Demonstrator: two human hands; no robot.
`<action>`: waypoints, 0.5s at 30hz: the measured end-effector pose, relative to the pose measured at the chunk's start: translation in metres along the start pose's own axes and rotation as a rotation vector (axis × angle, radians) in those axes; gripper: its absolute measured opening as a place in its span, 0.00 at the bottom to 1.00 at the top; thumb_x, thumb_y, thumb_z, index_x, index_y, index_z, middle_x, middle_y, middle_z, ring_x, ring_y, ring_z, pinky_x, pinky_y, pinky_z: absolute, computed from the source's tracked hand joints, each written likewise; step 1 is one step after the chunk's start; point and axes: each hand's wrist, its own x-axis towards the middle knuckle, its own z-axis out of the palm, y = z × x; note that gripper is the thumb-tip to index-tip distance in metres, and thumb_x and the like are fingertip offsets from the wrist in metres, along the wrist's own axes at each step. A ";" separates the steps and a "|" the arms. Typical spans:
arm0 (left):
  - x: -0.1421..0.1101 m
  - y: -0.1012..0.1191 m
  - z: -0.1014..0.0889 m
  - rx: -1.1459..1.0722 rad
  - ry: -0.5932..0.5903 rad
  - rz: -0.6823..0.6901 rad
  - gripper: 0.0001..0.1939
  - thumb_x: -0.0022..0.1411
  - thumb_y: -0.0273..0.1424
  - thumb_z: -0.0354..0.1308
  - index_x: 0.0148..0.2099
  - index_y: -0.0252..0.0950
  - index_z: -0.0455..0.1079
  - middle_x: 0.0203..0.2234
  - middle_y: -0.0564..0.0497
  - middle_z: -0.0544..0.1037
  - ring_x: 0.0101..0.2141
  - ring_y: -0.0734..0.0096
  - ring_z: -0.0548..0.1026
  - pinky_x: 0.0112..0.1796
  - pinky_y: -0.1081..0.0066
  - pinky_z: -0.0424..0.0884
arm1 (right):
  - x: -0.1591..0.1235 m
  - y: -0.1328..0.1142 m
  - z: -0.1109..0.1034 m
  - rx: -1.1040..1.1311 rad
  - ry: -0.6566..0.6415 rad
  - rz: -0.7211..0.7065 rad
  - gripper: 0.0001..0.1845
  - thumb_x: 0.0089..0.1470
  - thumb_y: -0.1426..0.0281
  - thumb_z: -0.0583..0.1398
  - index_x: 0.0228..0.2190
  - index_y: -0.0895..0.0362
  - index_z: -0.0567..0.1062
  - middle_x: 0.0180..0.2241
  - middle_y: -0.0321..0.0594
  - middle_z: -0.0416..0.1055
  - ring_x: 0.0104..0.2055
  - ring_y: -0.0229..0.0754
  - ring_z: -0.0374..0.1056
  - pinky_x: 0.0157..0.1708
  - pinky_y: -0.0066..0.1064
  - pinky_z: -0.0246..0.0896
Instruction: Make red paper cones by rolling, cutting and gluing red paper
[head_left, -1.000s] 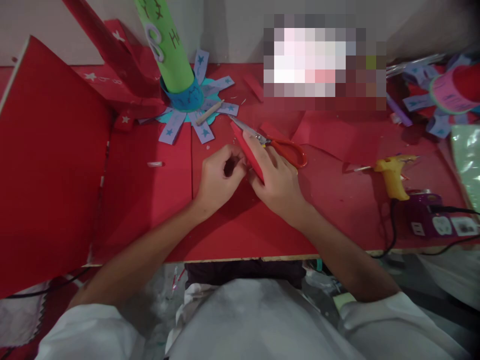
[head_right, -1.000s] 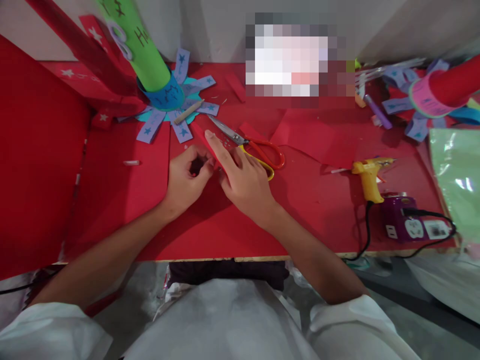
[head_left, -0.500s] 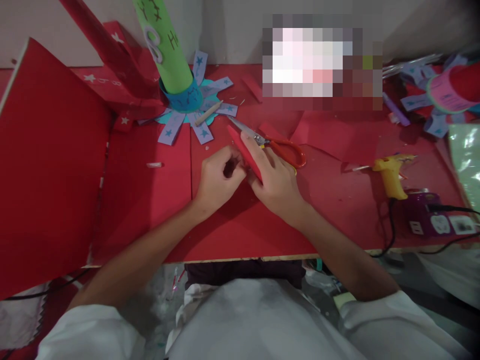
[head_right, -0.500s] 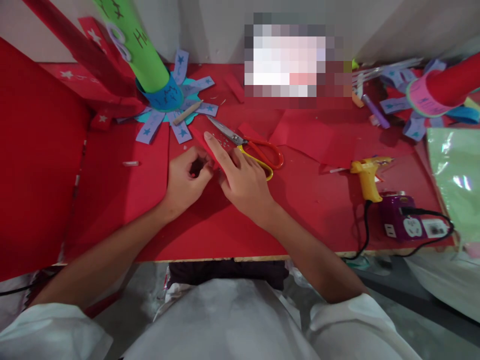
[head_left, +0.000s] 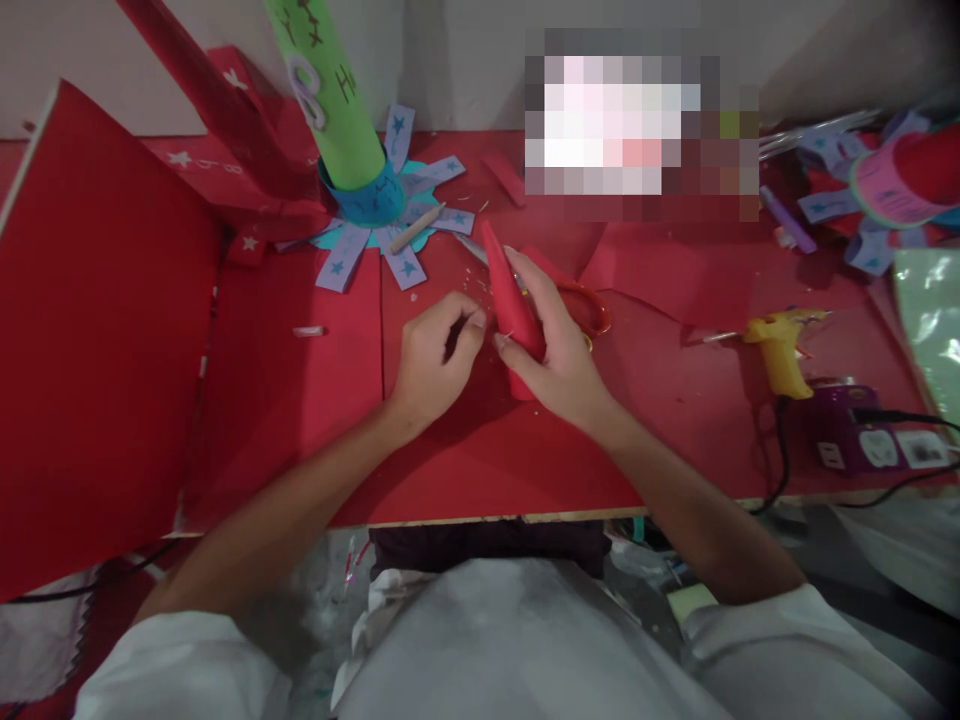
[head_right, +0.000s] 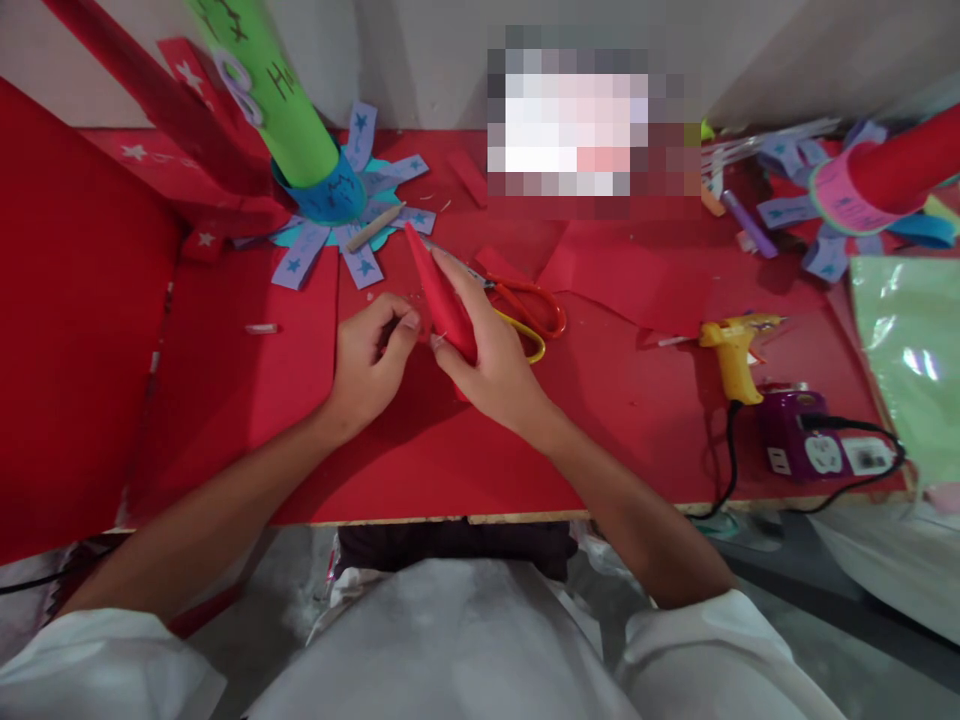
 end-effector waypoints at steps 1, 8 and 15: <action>0.000 0.001 0.000 0.003 0.001 0.006 0.11 0.75 0.30 0.54 0.35 0.38 0.66 0.25 0.56 0.70 0.26 0.74 0.66 0.30 0.69 0.62 | 0.001 0.001 -0.001 0.041 -0.008 0.004 0.39 0.67 0.67 0.58 0.75 0.47 0.55 0.78 0.40 0.54 0.80 0.54 0.52 0.78 0.54 0.53; -0.001 0.004 0.000 0.064 -0.070 0.116 0.09 0.75 0.37 0.59 0.41 0.39 0.69 0.33 0.51 0.75 0.30 0.71 0.71 0.33 0.68 0.68 | 0.001 0.004 0.001 -0.002 0.020 0.002 0.39 0.67 0.66 0.58 0.75 0.47 0.55 0.77 0.41 0.57 0.79 0.56 0.53 0.78 0.55 0.52; -0.002 0.000 0.002 0.154 -0.118 0.104 0.05 0.72 0.30 0.59 0.40 0.39 0.70 0.33 0.50 0.77 0.36 0.65 0.76 0.40 0.65 0.72 | -0.004 -0.001 0.004 -0.294 0.006 -0.019 0.44 0.62 0.79 0.54 0.76 0.49 0.53 0.77 0.43 0.57 0.77 0.55 0.59 0.74 0.57 0.60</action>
